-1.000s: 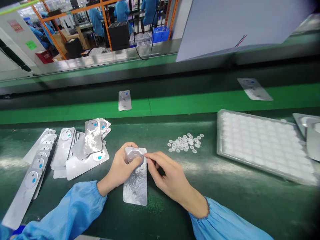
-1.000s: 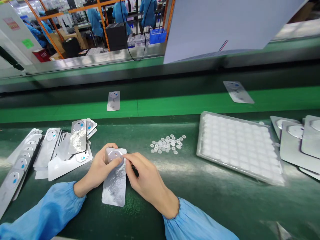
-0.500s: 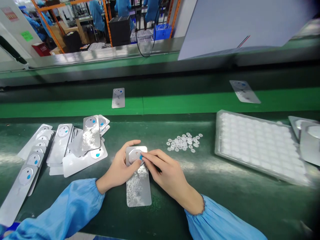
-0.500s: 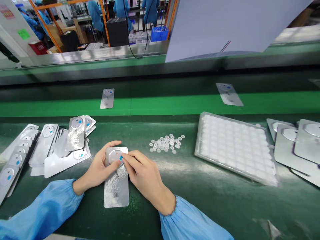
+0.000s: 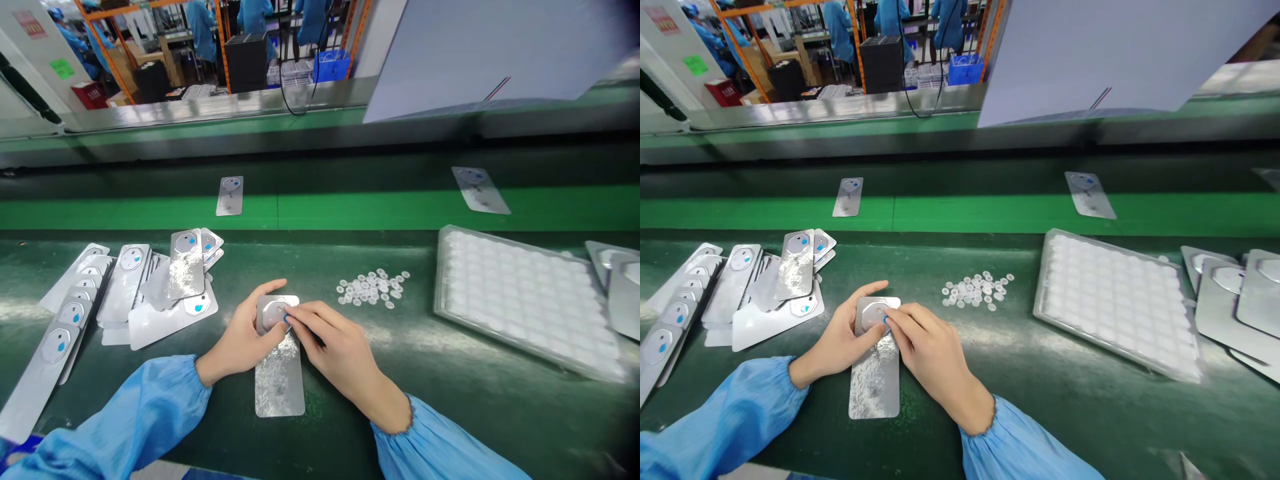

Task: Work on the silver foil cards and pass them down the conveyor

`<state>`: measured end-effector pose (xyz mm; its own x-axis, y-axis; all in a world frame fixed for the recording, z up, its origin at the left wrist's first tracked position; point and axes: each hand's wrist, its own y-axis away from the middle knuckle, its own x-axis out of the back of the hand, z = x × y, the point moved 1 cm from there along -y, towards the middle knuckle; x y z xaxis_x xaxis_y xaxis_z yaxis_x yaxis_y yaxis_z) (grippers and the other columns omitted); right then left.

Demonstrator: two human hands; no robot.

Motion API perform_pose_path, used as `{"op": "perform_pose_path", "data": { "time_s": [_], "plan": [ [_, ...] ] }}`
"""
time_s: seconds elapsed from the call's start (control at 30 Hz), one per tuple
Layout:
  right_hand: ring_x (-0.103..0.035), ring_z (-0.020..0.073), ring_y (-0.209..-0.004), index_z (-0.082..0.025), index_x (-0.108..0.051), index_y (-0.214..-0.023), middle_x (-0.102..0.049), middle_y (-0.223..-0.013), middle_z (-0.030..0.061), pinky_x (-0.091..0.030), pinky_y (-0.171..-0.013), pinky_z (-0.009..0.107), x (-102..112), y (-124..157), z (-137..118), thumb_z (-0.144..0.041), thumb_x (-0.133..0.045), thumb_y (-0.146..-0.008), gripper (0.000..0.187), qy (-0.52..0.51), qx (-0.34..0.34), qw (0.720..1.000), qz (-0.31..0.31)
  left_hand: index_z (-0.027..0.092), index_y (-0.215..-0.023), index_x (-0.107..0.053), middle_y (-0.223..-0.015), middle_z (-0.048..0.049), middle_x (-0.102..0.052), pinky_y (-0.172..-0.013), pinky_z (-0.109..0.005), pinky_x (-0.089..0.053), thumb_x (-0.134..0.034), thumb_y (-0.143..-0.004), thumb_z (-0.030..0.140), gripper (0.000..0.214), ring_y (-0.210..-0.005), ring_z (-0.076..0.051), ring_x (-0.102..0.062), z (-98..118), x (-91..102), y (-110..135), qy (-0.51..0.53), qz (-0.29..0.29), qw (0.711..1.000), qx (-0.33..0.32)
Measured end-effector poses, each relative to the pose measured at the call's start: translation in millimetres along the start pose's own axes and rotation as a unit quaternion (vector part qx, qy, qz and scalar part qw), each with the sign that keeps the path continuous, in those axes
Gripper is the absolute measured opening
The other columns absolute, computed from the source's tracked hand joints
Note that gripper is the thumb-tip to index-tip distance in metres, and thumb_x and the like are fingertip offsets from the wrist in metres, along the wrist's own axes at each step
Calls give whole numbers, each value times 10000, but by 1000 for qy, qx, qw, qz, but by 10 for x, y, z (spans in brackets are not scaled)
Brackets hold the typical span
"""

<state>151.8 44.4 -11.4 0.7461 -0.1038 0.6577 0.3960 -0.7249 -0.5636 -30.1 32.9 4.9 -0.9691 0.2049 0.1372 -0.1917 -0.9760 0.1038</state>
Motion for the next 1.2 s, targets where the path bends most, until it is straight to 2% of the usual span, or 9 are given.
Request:
{"op": "perform_pose_path", "data": {
  "time_s": [0.2,0.5,0.8,0.97,1.07,1.2],
  "plan": [
    [-726,166,-803,-211,-737,-1103,-768,-965,51,-549,-635,266,6,12,12,-169,-557,-1036,197,27,20,999,-4,226,-1487,-469,-852,-6,-606,-610,-252,-427,-684,-911,253,616,-652,-141,-513,4,-7,7,9,-6,1000,-6],
    [-717,155,-789,-203,-697,-1035,-744,-943,44,-547,-682,260,-10,-8,-18,-188,-542,-1046,156,-30,-26,999,-5,208,-1493,-451,-898,-22,-631,-673,-263,-454,-680,-904,232,633,-711,-150,-545,15,-5,-4,19,-12,1000,-6],
    [-671,144,-724,-197,-638,-1012,-718,-933,41,-469,-580,246,-10,-20,-24,-189,-513,-1056,133,-20,-19,1000,-11,186,-1510,-422,-840,5,-599,-630,-239,-422,-681,-904,211,659,-675,-120,-497,18,-12,-4,27,-17,999,-10],
    [-658,146,-758,-204,-637,-1006,-696,-931,42,-471,-603,246,-9,6,-18,-174,-528,-1045,121,-82,-51,995,-7,165,-1520,-412,-804,21,-568,-606,-228,-395,-714,-885,231,705,-656,-109,-471,20,1,-23,50,-8,999,18],
    [-608,132,-698,-203,-651,-976,-680,-911,39,-451,-561,242,-10,-20,-1,-164,-552,-1026,117,-133,-84,987,9,147,-1520,-411,-813,19,-573,-610,-223,-396,-740,-863,244,741,-662,-106,-481,25,4,-33,64,1,997,31],
    [-595,131,-690,-202,-674,-929,-675,-881,37,-453,-560,242,64,-122,-45,-168,-583,-1004,123,-195,-116,973,35,145,-1520,-413,-863,-11,-656,-657,-230,-454,-761,-840,247,770,-718,-129,-585,17,8,-42,71,12,997,37]
  ]
}}
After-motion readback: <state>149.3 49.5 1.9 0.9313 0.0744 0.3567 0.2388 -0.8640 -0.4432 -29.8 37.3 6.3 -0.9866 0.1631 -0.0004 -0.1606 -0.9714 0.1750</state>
